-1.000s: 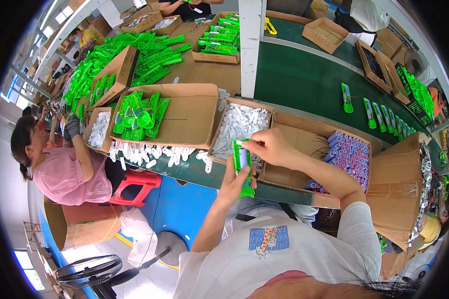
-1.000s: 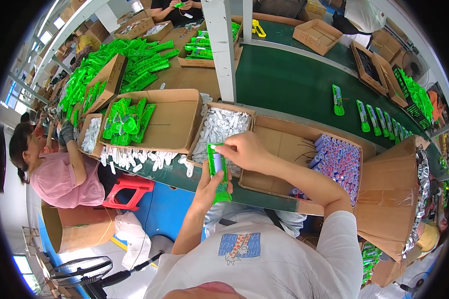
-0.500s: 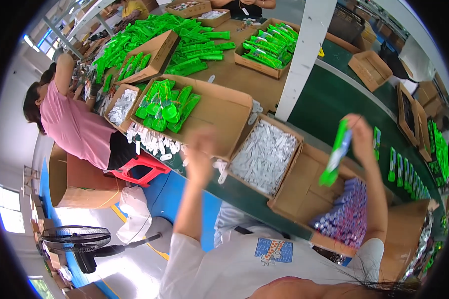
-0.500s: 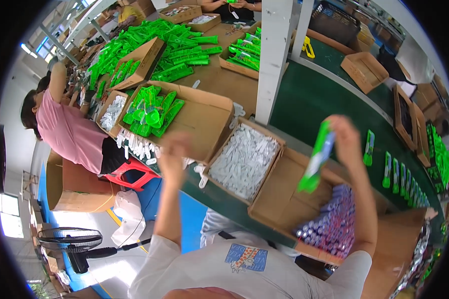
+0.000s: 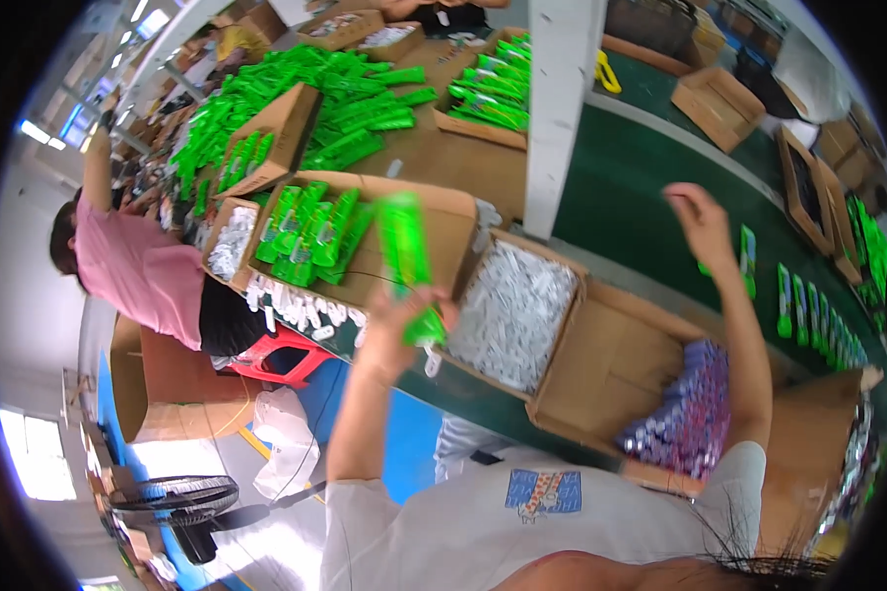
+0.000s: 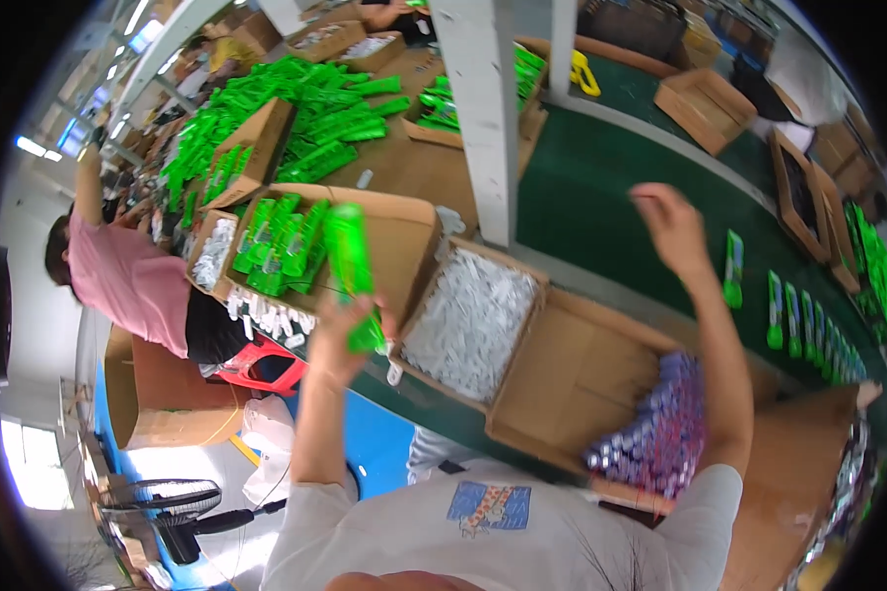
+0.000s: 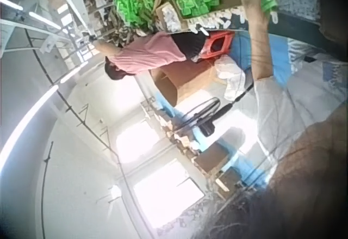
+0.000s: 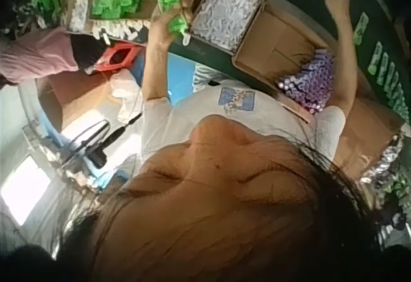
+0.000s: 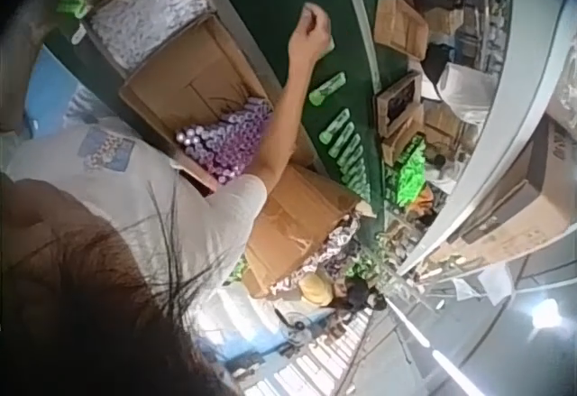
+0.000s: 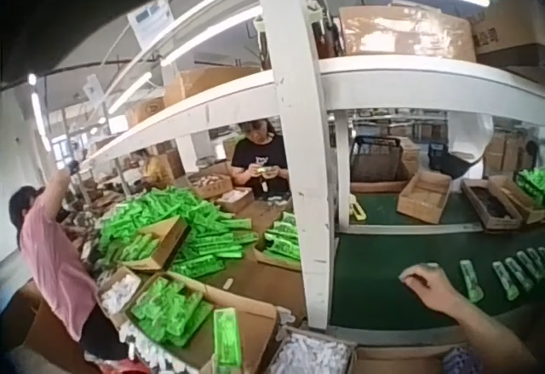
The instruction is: Insert batteries into handheld fan housings and place the assembled units onto a conveyor belt.
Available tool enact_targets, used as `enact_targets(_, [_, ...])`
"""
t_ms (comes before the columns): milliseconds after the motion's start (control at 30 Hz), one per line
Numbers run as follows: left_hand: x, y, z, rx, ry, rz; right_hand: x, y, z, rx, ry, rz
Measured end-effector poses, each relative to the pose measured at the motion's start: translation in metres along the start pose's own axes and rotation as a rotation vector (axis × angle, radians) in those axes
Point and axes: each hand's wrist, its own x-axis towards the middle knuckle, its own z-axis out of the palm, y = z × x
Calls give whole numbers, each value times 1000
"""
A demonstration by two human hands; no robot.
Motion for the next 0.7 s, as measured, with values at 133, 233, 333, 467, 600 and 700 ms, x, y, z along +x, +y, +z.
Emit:
enact_targets(133, [-43,-67,53,-266,-122,41,-66,-165,24,549,-526,-11])
enact_targets(233, [-61,-71,73,-350,-166,-55,-97,-202,34,534,-460,-106])
enact_targets(333, [-72,-74,76,-329,-162,-97,-116,-212,45,490,-417,-96])
enact_targets(467, [-85,-77,76,-207,-128,-48,-128,-221,55,529,-401,14])
enact_targets(600, [-90,-90,71,-58,-105,57,-134,-225,66,706,-477,291])
enact_targets(700, [-91,-95,65,-40,-107,57,-137,-232,68,618,-357,48])
